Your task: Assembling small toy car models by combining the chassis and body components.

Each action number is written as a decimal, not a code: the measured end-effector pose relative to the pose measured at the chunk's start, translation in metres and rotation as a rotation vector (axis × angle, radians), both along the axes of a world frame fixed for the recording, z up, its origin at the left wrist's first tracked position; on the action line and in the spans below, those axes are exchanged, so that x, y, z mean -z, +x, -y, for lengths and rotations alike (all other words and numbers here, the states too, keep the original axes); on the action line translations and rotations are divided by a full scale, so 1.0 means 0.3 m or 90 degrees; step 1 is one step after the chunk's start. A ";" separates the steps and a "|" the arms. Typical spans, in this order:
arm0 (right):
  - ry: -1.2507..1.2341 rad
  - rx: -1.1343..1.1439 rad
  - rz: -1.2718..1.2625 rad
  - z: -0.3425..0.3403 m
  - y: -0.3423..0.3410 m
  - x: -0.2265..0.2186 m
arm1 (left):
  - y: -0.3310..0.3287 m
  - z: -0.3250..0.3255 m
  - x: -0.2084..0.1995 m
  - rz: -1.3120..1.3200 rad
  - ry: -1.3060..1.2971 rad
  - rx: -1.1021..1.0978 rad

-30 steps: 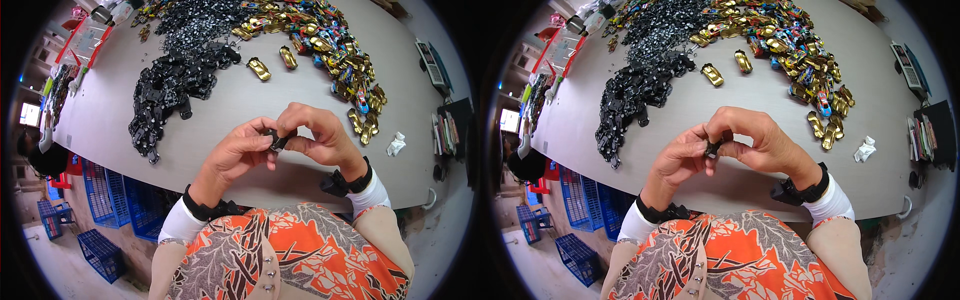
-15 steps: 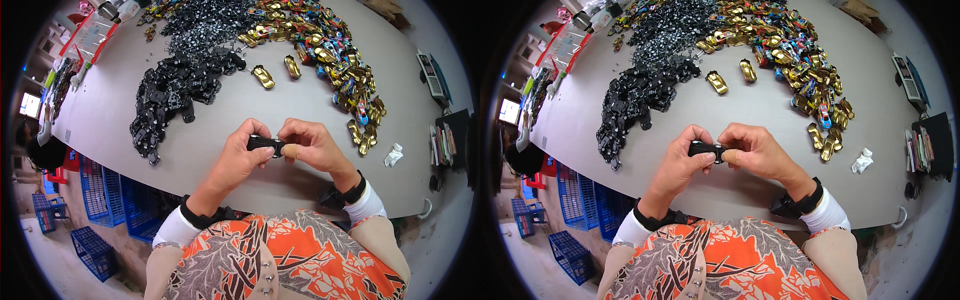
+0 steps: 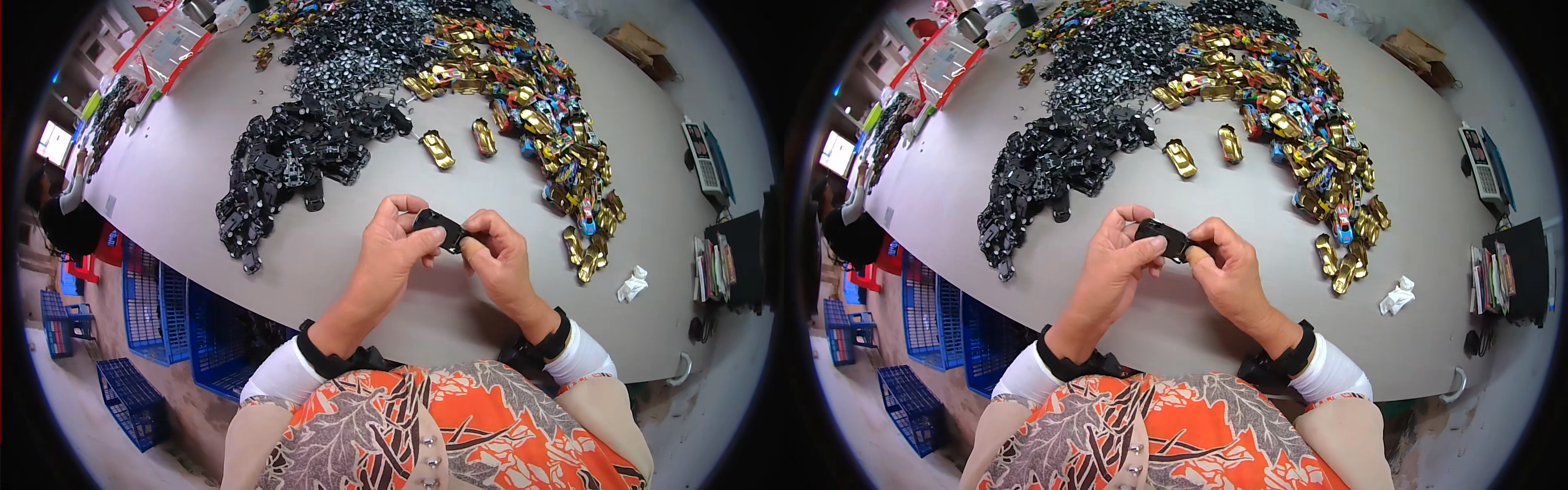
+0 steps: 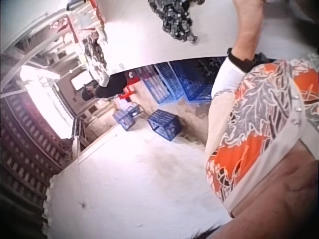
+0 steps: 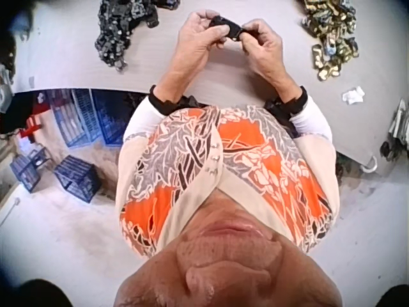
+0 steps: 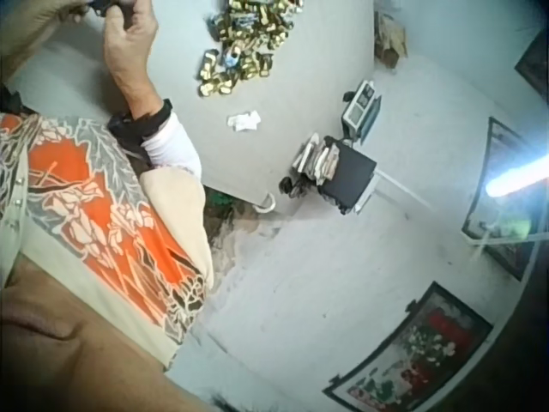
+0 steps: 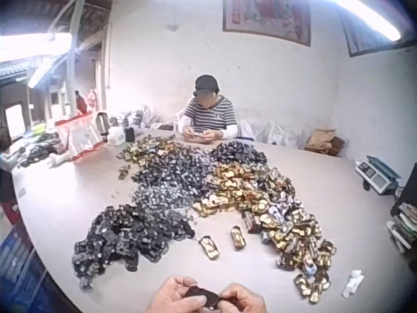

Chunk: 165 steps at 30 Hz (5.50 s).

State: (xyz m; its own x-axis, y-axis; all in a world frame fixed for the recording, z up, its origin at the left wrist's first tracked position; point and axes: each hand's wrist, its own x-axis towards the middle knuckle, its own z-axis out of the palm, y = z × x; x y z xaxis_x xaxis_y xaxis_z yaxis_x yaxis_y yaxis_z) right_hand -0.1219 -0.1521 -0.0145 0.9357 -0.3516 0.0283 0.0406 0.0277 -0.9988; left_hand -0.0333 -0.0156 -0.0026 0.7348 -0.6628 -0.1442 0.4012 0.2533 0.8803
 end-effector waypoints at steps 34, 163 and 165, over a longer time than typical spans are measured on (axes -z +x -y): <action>-0.137 -0.446 0.033 -0.080 0.114 0.025 | -0.059 -0.296 -0.003 0.340 0.275 0.092; -0.049 0.001 0.115 0.044 0.006 -0.106 | 0.043 0.000 -0.014 -0.113 -0.152 0.084; -0.093 0.005 0.113 0.045 0.006 -0.109 | 0.041 0.001 -0.013 -0.111 -0.149 0.083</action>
